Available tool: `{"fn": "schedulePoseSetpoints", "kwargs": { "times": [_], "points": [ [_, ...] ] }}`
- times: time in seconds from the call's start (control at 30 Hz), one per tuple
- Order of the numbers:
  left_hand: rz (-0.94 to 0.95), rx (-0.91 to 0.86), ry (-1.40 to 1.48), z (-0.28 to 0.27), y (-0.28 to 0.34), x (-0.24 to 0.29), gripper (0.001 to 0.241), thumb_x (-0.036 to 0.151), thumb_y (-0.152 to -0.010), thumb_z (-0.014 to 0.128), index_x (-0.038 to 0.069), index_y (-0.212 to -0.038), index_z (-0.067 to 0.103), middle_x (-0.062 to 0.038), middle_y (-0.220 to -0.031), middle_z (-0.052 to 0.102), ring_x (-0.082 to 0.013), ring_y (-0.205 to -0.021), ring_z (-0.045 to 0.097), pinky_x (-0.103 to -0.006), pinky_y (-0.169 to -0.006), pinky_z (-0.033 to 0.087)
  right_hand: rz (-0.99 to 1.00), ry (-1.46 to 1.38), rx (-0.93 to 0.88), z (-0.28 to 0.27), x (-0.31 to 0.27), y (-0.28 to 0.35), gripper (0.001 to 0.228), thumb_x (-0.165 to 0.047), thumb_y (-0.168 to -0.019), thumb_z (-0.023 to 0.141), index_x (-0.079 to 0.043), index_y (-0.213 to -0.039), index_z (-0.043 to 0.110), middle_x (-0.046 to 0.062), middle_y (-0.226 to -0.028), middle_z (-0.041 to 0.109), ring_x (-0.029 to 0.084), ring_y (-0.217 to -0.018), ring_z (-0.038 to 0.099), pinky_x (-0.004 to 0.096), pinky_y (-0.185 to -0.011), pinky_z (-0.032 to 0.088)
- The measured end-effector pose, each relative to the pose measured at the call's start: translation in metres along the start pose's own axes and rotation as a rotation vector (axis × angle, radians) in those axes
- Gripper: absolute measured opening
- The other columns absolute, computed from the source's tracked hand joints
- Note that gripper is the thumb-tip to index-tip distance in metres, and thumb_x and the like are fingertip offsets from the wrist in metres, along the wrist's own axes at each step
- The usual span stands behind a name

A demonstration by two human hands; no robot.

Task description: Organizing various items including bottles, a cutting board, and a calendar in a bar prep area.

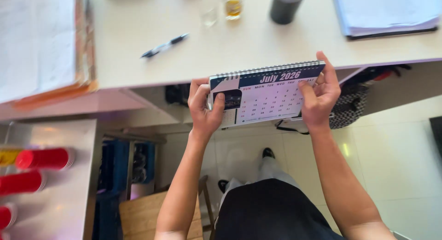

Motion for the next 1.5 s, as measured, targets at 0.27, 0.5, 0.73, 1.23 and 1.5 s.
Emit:
{"fn": "schedulePoseSetpoints", "kwargs": {
  "times": [0.27,0.5,0.73,1.23,1.5],
  "points": [
    [0.037,0.003,-0.054,0.151,-0.061,0.021,0.016,0.006,-0.089,0.072,-0.002,-0.097,0.06,-0.014,-0.117,0.047,-0.0236,-0.105,0.048,-0.0344,-0.095,0.043,-0.054,0.162,0.141,-0.145,-0.039,-0.074,0.066,0.017,-0.095,0.058,0.008,-0.159,0.044,0.011,-0.128,0.069,0.013,-0.114,0.066,0.027,-0.099,0.056],
    [0.031,-0.106,-0.057,0.239,-0.095,0.034,0.018,0.006,-0.088,0.073,-0.002,-0.089,0.057,-0.01,-0.104,0.044,-0.0226,-0.098,0.047,-0.0336,-0.092,0.043,-0.066,0.197,0.183,-0.222,-0.067,-0.106,0.065,0.016,-0.096,0.062,0.011,-0.157,0.042,0.015,-0.139,0.067,0.015,-0.126,0.067,0.029,-0.109,0.056],
    [0.025,-0.148,0.011,0.282,-0.124,0.035,0.017,0.005,-0.09,0.071,-0.003,-0.09,0.056,-0.01,-0.102,0.046,-0.022,-0.096,0.049,-0.0322,-0.09,0.044,-0.087,0.246,0.258,-0.248,-0.086,-0.127,0.065,0.016,-0.096,0.061,0.012,-0.158,0.043,0.018,-0.137,0.067,0.016,-0.122,0.067,0.028,-0.104,0.058],
    [0.072,-0.169,0.017,0.303,-0.169,0.016,0.013,0.005,-0.091,0.07,-0.003,-0.09,0.06,-0.01,-0.099,0.049,-0.0212,-0.095,0.049,-0.0338,-0.086,0.044,-0.093,0.29,0.303,-0.25,-0.088,-0.164,0.066,0.012,-0.094,0.06,0.012,-0.157,0.043,0.019,-0.132,0.068,0.016,-0.116,0.069,0.028,-0.1,0.059],
    [0.081,-0.211,-0.007,0.34,-0.193,0.021,0.014,0.012,-0.098,0.07,-0.001,-0.103,0.067,-0.01,-0.105,0.059,-0.0195,-0.095,0.056,-0.0329,-0.077,0.047,-0.138,0.316,0.323,-0.272,-0.098,-0.185,0.065,0.013,-0.098,0.063,0.013,-0.16,0.041,0.018,-0.136,0.067,0.017,-0.121,0.068,0.029,-0.103,0.059]
  ]
}}
Point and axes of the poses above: each hand's wrist, its own y-axis away from the middle knuckle, its own z-axis out of the palm, x = y × z, the point moved 8 cm from there along -y, towards the middle knuckle
